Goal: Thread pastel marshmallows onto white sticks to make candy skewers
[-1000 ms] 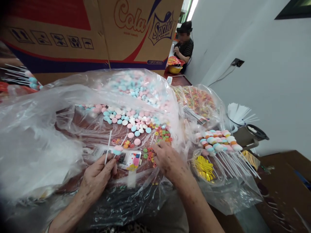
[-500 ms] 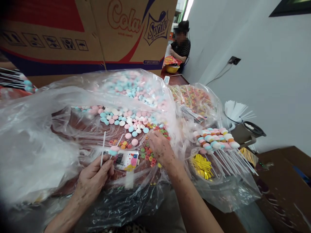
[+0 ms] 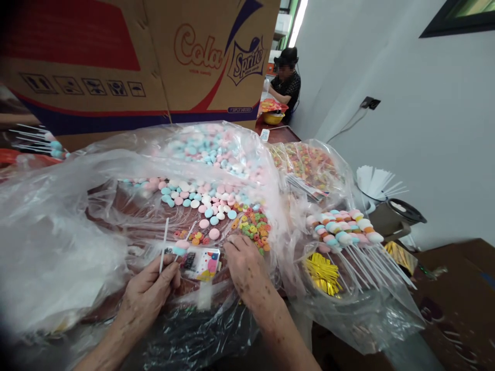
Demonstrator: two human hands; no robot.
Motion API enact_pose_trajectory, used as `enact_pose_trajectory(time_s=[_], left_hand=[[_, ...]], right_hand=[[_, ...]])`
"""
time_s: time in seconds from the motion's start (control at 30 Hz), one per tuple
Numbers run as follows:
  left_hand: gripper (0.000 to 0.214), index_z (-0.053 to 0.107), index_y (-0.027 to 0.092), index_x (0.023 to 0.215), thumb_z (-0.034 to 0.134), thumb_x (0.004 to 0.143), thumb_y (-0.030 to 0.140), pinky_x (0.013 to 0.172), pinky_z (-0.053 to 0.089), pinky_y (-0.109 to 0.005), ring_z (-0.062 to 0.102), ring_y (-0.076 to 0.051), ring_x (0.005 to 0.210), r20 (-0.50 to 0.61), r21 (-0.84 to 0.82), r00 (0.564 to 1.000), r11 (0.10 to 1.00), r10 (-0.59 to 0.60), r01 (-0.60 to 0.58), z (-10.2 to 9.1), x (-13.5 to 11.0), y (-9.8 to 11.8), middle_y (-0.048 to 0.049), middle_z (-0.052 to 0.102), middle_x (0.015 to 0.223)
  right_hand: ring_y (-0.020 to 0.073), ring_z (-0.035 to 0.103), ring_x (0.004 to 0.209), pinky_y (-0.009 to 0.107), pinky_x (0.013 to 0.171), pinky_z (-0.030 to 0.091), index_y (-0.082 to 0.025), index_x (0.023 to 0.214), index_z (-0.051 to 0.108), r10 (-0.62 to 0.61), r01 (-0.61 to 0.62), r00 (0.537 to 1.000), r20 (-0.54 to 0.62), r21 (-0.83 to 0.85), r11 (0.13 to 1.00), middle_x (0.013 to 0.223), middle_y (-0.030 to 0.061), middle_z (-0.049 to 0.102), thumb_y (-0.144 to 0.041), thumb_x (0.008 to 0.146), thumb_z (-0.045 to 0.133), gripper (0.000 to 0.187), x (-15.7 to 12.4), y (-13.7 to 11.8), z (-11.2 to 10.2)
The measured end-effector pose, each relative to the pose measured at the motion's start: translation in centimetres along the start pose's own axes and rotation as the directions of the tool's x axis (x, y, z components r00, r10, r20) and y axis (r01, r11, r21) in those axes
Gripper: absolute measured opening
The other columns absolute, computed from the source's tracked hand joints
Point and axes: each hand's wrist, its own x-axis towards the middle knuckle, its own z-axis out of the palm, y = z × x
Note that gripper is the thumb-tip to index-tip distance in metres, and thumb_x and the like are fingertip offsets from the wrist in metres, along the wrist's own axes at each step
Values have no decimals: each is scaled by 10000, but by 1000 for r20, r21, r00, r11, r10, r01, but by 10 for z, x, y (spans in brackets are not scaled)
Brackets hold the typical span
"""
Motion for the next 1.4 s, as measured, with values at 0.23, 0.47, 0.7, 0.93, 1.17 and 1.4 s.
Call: enact_pose_trajectory(time_s=[0.23, 0.47, 0.7, 0.93, 1.17, 1.4], left_hand=[[335, 551, 215, 671, 505, 896, 459, 437, 318, -192, 470, -112, 477, 11, -62, 1000, 998, 5, -4, 0, -1, 2, 61, 528, 518], [331, 559, 219, 658, 513, 889, 452, 413, 295, -204, 450, -110, 428, 0, -31, 1000, 999, 9, -9, 0, 1, 4, 59, 547, 502], [318, 595, 206, 718, 523, 889, 464, 415, 307, -202, 439, -103, 422, 2, -49, 1000, 999, 21, -21, 0, 1, -1, 60, 552, 512], [267, 617, 206, 799, 521, 891, 438, 411, 305, -197, 450, -100, 427, 18, -93, 1000, 995, 24, -22, 0, 1, -8, 59, 571, 538], [317, 567, 213, 708, 487, 910, 445, 373, 218, -197, 359, -84, 391, 59, -71, 998, 997, -21, 25, -2, -1, 1, 63, 551, 527], [341, 553, 217, 683, 477, 912, 457, 360, 201, -200, 326, -83, 374, 64, -82, 998, 996, -14, 19, -1, -1, -2, 70, 515, 507]], right_hand=[[235, 577, 889, 357, 839, 460, -163, 1098, 655, 166, -169, 986, -33, -131, 977, 949, 80, 703, -116, 940, 475, 244, -1, 8, 1], [243, 583, 947, 341, 863, 430, -149, 1036, 669, 236, -238, 971, -31, -140, 961, 978, 109, 698, -131, 961, 415, 266, 7, 25, -22], [234, 567, 1020, 320, 933, 381, -157, 1047, 674, 280, -255, 955, 94, -217, 942, 1075, 114, 685, -64, 898, 434, 297, 45, 41, -15], [215, 585, 1003, 284, 877, 396, -151, 1013, 664, 324, -275, 923, 210, -232, 933, 1076, 116, 674, -103, 908, 441, 252, 61, 45, -14], [210, 585, 997, 277, 847, 383, -166, 962, 652, 310, -259, 921, 237, -224, 940, 1049, 85, 686, -135, 902, 467, 197, 64, 44, -17], [241, 589, 1009, 303, 871, 380, -139, 995, 646, 302, -205, 912, 276, -331, 921, 1013, 122, 695, -130, 913, 457, 205, 68, 30, -18]])
